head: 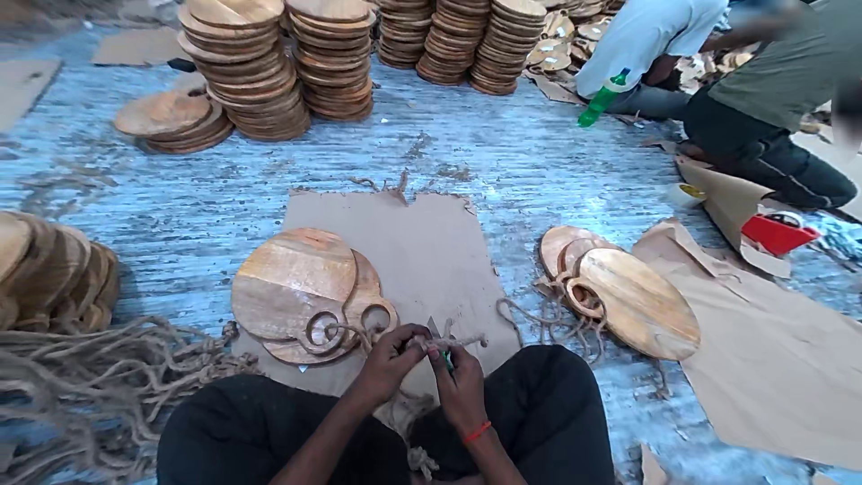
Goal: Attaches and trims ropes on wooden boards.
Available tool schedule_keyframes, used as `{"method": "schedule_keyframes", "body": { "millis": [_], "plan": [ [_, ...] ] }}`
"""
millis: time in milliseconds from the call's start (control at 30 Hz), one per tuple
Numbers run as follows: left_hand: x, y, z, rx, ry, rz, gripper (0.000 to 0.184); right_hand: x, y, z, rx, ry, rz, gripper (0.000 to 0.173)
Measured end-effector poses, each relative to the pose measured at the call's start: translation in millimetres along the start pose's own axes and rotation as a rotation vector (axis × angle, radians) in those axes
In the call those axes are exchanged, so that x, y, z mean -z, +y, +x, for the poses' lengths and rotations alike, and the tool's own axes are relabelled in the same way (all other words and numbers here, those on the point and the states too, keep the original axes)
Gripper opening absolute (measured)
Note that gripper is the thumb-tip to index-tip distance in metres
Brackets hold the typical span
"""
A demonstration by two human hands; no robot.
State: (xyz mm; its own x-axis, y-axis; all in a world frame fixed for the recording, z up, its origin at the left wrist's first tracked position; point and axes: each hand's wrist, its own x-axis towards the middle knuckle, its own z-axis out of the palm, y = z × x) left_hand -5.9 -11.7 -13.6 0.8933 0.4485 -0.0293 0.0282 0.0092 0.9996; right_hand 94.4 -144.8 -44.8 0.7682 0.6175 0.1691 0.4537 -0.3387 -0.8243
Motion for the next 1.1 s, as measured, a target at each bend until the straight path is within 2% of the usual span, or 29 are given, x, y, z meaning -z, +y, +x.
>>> {"method": "schedule_keyframes", "body": {
  "millis": [200,300,400,600,700,933,1100],
  "plan": [
    [1,3,5,0.002,-0.066,0.004,0.021,-1,3,-2,0.065,-0.029,0.119,0.065],
    [3,4,4,0.039,-0.095,-0.026,0.020,0,5,1,0.142,-0.012,0.112,0.066],
    [-1,9,2,0.026,-0.109,-0.010,0.017,4,3,0,0.170,0.015,0.102,0.061],
    [1,11,-2,-0.047,-0.106,0.215,0.019,-3,6,-10,-0.042,-0.098,0.386,0.043],
    [5,13,-4,-0.059,-0.107,0.258,0.020,-8,1,-14,-0.116,-0.152,0.489,0.039],
    [-1,14,-10,-0.081,-0.003,0.245,0.018,-9,0,-15,-0.155,-0.194,0.531,0.049],
    [13,8,-8,-0.064,-0.089,0.244,0.017,-10,0,-17,-0.107,-0.242,0.563,0.051]
  ]
}}
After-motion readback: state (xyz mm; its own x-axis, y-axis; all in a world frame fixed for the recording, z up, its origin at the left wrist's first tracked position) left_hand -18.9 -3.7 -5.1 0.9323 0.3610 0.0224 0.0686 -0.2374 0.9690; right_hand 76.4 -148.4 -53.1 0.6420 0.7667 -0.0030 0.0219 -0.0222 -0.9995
